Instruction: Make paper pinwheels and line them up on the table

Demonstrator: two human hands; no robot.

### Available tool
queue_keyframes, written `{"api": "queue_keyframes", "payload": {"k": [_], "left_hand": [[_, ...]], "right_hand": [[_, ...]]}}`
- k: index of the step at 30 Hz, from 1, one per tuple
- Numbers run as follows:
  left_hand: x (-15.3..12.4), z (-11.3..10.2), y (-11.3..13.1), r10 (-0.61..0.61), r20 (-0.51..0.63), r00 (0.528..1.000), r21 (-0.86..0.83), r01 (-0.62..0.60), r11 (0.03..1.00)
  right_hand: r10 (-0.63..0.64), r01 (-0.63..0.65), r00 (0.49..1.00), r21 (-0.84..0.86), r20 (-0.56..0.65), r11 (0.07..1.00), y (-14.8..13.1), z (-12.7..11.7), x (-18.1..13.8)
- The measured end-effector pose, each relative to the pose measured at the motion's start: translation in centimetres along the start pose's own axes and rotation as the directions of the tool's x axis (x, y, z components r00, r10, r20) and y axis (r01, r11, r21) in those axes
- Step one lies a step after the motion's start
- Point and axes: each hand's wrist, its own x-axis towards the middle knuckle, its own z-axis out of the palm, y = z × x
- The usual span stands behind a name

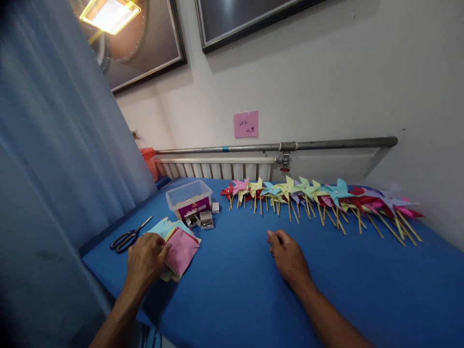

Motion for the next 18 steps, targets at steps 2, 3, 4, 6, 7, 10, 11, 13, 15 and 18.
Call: {"api": "queue_keyframes", "payload": {"k": [2, 3, 4, 6, 7, 10, 11, 13, 15, 18], "left_hand": [[0.0, 0.2, 0.5, 0.032, -0.022, 0.999, 0.018, -0.032, 0.999], [0.0, 0.3, 0.7, 0.038, -0.019, 0.999, 0.027, -0.037, 0.999], [0.0, 0.4, 0.9, 0.032, -0.007, 0.999, 0.033, -0.032, 0.999], [0.3, 0.6, 1.0, 0.004, 0.026, 1.000, 0.027, -0.004, 1.000], [0.5, 0.7, 0.9, -0.009, 0.035, 0.999, 0.015, 0.008, 1.000], [1.1, 0.7, 0.4, -0.014, 0.029, 0.999, -0.031, 0.015, 0.999], [1.3, 0.6, 0.2, -0.005, 0.027, 1.000, -0.043, 0.006, 0.999], [1.6, 0.4, -0.1, 0.015, 0.031, 0.999, -0.053, -0.013, 0.998], [1.7, 0.2, -0.3, 0.031, 0.030, 0.999, -0.048, -0.030, 0.998], [1.7, 0.0, -0.4, 0.054, -0.030, 0.998, -0.004, -0.054, 0.999]], "right_hand": [[-0.010, 0.010, 1.000, 0.003, 0.000, 1.000, -0.1, 0.0, 0.0], [-0.011, 0.011, 1.000, 0.006, -0.003, 1.000, -0.1, 0.0, -0.1], [-0.009, 0.009, 1.000, 0.009, -0.003, 1.000, -0.2, 0.0, -0.1], [-0.005, 0.005, 1.000, 0.010, 0.001, 1.000, -0.2, 0.0, -0.1], [-0.006, 0.006, 1.000, 0.009, 0.002, 1.000, -0.3, 0.0, -0.2], [-0.008, 0.008, 1.000, 0.005, 0.003, 1.000, -0.2, 0.0, -0.1], [-0.006, 0.006, 1.000, 0.004, 0.002, 1.000, -0.2, 0.0, -0.1], [0.001, -0.001, 1.000, 0.001, 0.008, 1.000, -0.1, 0.0, -0.1], [-0.001, 0.001, 1.000, 0.003, 0.011, 1.000, -0.1, 0.0, -0.1], [0.001, -0.001, 1.000, 0.008, 0.016, 1.000, 0.0, -0.1, -0.1]]}}
